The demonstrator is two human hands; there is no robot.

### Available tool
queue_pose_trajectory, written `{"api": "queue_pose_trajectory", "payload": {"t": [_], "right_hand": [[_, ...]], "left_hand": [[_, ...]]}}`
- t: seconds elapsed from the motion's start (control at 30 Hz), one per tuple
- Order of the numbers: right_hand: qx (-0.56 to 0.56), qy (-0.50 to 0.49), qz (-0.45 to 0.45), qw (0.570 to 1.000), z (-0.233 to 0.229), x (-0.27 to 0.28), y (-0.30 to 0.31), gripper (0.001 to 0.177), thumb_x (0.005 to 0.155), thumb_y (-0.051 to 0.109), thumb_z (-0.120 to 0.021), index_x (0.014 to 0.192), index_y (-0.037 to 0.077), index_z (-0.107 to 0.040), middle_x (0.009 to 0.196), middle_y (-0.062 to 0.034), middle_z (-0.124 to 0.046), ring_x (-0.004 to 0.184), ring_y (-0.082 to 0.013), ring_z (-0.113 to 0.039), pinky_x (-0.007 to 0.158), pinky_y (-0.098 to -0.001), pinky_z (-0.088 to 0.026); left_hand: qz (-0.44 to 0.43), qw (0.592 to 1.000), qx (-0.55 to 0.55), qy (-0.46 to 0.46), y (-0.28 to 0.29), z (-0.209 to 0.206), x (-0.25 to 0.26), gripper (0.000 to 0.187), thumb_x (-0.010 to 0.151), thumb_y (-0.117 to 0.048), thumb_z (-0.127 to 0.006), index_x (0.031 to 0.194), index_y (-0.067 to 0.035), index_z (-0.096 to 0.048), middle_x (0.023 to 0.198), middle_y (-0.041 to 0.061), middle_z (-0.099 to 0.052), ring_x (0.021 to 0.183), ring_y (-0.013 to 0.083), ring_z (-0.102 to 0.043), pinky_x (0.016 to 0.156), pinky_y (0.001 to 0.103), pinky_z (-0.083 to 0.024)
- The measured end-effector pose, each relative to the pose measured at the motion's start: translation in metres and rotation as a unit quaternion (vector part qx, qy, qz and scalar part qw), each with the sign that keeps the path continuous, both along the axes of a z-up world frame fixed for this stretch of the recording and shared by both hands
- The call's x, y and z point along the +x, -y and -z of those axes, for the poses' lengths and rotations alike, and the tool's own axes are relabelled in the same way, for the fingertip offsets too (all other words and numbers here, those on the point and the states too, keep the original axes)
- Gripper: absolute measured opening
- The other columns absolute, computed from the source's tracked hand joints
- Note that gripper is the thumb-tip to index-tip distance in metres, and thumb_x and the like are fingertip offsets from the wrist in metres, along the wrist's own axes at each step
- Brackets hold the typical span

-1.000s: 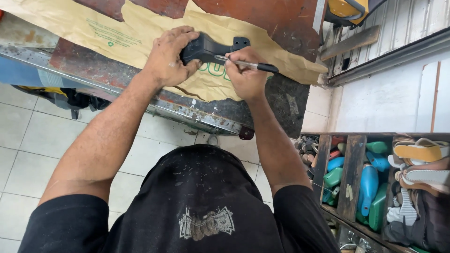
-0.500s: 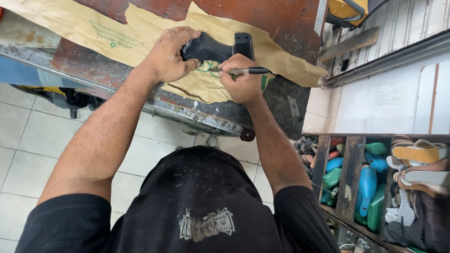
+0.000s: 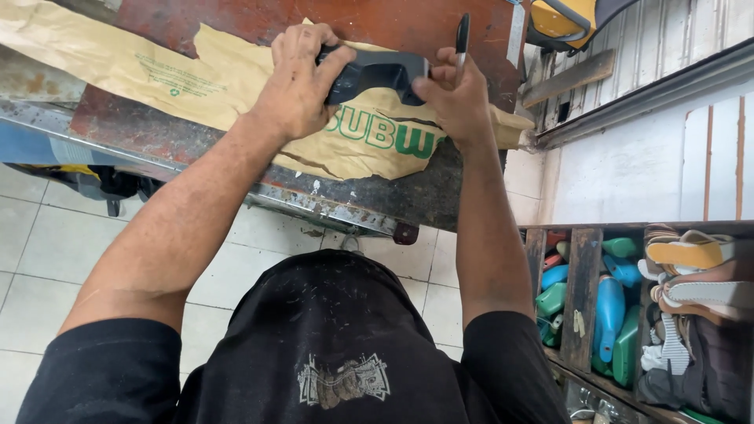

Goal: Tracing the outline of a shoe heel onto a piece of paper using a marker to create a template.

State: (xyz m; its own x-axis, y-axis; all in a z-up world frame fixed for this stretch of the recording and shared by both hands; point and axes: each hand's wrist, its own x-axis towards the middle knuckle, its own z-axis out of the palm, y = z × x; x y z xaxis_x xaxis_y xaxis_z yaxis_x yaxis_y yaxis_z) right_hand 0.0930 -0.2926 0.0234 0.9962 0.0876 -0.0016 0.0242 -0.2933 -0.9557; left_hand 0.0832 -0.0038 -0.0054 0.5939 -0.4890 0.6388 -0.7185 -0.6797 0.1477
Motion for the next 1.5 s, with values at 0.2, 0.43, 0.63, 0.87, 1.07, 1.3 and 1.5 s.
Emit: {"api": "queue_pose_trajectory", "payload": {"t": [0.2, 0.43, 0.63, 0.87, 1.07, 1.3, 1.5], "right_hand": [[-0.165, 0.078, -0.031, 0.983, 0.025, 0.015, 0.013, 0.061, 0.084, 0.022, -0.09, 0.133, 0.013, -0.055, 0.123, -0.0046, -0.061, 0.115, -0.0207, -0.062, 0.1, -0.0413, -0.053], [-0.315, -0.031, -0.05, 0.947, -0.022, 0.0, 0.001, 0.098, 0.076, 0.03, -0.094, 0.156, 0.015, -0.039, 0.146, -0.0148, -0.051, 0.132, -0.0354, -0.053, 0.112, -0.0572, -0.04], [-0.326, -0.03, -0.083, 0.941, -0.035, 0.003, 0.001, 0.089, 0.077, 0.03, -0.092, 0.151, 0.012, -0.047, 0.149, -0.0111, -0.056, 0.133, -0.034, -0.054, 0.107, -0.0536, -0.041], [-0.298, -0.013, -0.119, 0.947, -0.026, 0.014, 0.013, 0.088, 0.074, 0.032, -0.091, 0.149, 0.012, -0.05, 0.144, -0.0104, -0.062, 0.13, -0.0311, -0.058, 0.102, -0.0486, -0.044], [-0.302, 0.0, -0.113, 0.947, -0.019, 0.013, 0.016, 0.086, 0.075, 0.033, -0.091, 0.149, 0.012, -0.052, 0.143, -0.0121, -0.063, 0.127, -0.0343, -0.06, 0.101, -0.0543, -0.045], [-0.283, 0.057, -0.131, 0.949, 0.002, 0.013, 0.027, 0.086, 0.079, 0.043, -0.085, 0.151, 0.01, -0.051, 0.141, -0.0124, -0.061, 0.124, -0.0322, -0.062, 0.096, -0.0504, -0.051], [-0.312, 0.061, -0.114, 0.941, 0.002, 0.013, 0.027, 0.083, 0.075, 0.041, -0.087, 0.147, 0.012, -0.057, 0.139, -0.0104, -0.062, 0.123, -0.033, -0.063, 0.093, -0.0515, -0.051]], "left_hand": [[0.05, 0.998, -0.031, -0.013, -0.009, 0.015, 0.007, 0.064, 0.064, -0.012, -0.084, 0.125, -0.005, -0.064, 0.13, 0.021, -0.046, 0.108, 0.0418, -0.048, 0.087, 0.057, -0.039], [0.003, 0.975, -0.13, -0.18, -0.033, 0.016, -0.014, 0.068, 0.08, 0.004, -0.078, 0.144, 0.001, -0.055, 0.135, 0.031, -0.05, 0.125, 0.0442, -0.047, 0.1, 0.055, -0.049], [0.026, 0.97, -0.193, -0.146, -0.032, 0.027, -0.023, 0.05, 0.095, 0.002, -0.071, 0.143, 0.001, -0.058, 0.136, 0.026, -0.059, 0.128, 0.0407, -0.057, 0.106, 0.051, -0.051], [-0.031, 0.973, -0.213, -0.085, -0.029, 0.036, -0.022, 0.048, 0.101, -0.019, -0.08, 0.135, 0.008, -0.058, 0.129, 0.026, -0.065, 0.109, 0.037, -0.064, 0.09, 0.046, -0.054], [-0.036, 0.971, -0.218, -0.089, -0.027, 0.037, -0.021, 0.05, 0.1, -0.019, -0.083, 0.134, 0.008, -0.059, 0.128, 0.026, -0.068, 0.111, 0.0359, -0.067, 0.092, 0.044, -0.057], [0.015, 0.965, -0.243, -0.099, -0.022, 0.029, -0.017, 0.048, 0.106, -0.029, -0.069, 0.14, 0.002, -0.054, 0.134, 0.028, -0.067, 0.121, 0.0393, -0.069, 0.102, 0.049, -0.061], [0.024, 0.938, -0.298, -0.173, -0.017, 0.019, -0.019, 0.044, 0.105, -0.022, -0.065, 0.131, 0.005, -0.042, 0.136, 0.033, -0.058, 0.133, 0.0455, -0.057, 0.118, 0.057, -0.05]]}}
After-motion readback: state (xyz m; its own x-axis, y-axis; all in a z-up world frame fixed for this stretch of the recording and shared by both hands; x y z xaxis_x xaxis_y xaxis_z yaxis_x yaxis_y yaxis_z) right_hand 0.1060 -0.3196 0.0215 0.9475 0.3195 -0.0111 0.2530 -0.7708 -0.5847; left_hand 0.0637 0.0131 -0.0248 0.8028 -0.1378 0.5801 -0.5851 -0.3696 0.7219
